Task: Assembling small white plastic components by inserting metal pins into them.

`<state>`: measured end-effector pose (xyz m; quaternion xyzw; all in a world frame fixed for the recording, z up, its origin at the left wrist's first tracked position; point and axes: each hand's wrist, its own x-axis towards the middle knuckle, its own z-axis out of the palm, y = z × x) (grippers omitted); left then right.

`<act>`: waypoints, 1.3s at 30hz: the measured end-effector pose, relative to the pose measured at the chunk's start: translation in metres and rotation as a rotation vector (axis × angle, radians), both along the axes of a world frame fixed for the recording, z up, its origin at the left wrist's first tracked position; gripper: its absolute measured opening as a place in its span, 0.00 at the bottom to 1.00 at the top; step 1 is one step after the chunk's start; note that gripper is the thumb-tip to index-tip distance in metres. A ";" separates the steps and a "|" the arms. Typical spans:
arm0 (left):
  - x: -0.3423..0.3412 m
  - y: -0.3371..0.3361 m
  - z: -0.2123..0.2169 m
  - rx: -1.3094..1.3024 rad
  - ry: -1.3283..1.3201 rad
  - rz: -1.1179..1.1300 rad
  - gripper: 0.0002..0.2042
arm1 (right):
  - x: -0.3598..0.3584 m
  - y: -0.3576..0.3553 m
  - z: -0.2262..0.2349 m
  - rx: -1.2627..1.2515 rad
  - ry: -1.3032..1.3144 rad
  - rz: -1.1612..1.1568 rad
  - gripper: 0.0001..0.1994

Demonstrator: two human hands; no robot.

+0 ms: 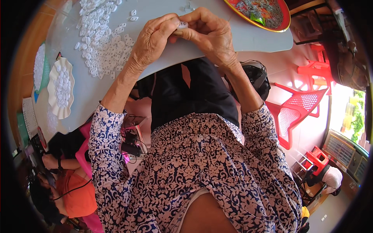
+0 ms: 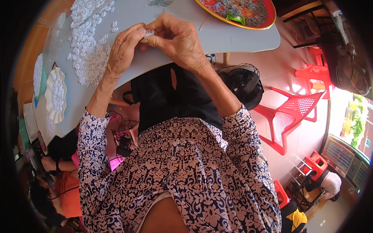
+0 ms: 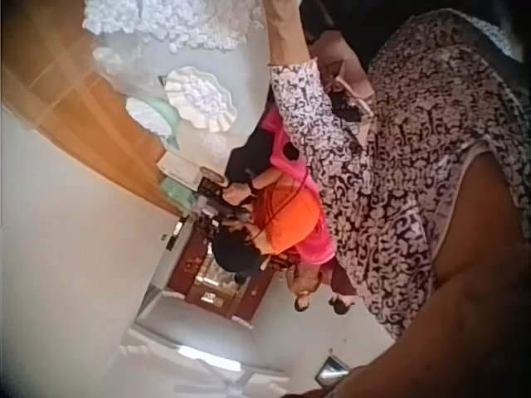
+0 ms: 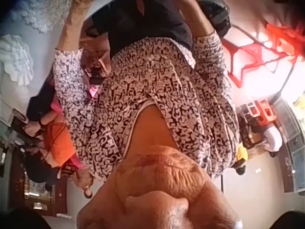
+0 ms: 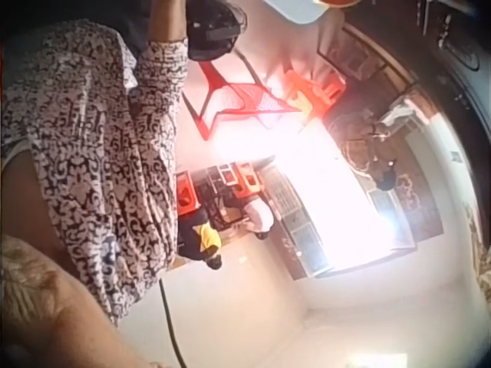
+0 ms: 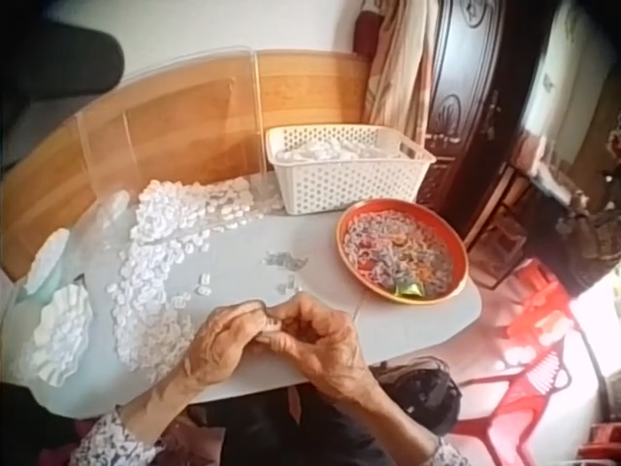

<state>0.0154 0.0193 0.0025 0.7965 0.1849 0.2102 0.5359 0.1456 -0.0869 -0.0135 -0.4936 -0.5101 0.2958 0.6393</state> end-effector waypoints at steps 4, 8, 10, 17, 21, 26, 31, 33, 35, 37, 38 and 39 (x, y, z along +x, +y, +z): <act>0.002 -0.001 0.001 -0.012 -0.034 0.020 0.16 | 0.004 0.001 -0.001 -0.008 0.123 0.085 0.10; 0.003 0.001 0.001 -0.015 -0.043 0.046 0.15 | 0.003 0.003 0.006 -0.025 0.151 0.087 0.09; 0.004 0.002 0.002 0.009 -0.036 0.026 0.15 | 0.006 0.000 0.013 -0.058 0.087 0.061 0.08; -0.002 -0.008 0.007 -0.006 -0.054 -0.014 0.09 | 0.004 -0.003 0.006 -0.140 0.134 -0.051 0.08; -0.006 -0.016 0.007 -0.035 -0.041 0.022 0.09 | -0.001 -0.011 0.006 -0.165 0.208 -0.029 0.09; -0.011 -0.011 0.007 -0.090 -0.092 0.071 0.09 | 0.015 0.010 0.029 -0.141 -0.037 -0.154 0.07; -0.012 -0.014 0.003 -0.088 -0.039 -0.021 0.06 | 0.097 0.092 0.116 -0.005 -0.333 -0.436 0.04; -0.003 -0.016 0.004 -0.099 -0.015 -0.057 0.07 | 0.173 0.118 0.109 0.302 -0.900 -0.623 0.05; -0.018 -0.016 -0.006 -0.116 0.036 -0.038 0.08 | 0.179 0.140 0.081 0.042 -0.992 -0.614 0.06; -0.019 -0.021 0.000 -0.189 0.009 -0.053 0.07 | 0.143 0.138 0.075 0.044 -0.829 -0.468 0.07; -0.022 -0.023 -0.002 -0.197 0.012 -0.037 0.07 | 0.115 0.136 0.068 0.049 -0.876 -0.400 0.08; -0.023 -0.025 -0.002 -0.178 -0.009 -0.019 0.07 | 0.099 0.136 0.054 0.079 -0.892 -0.284 0.07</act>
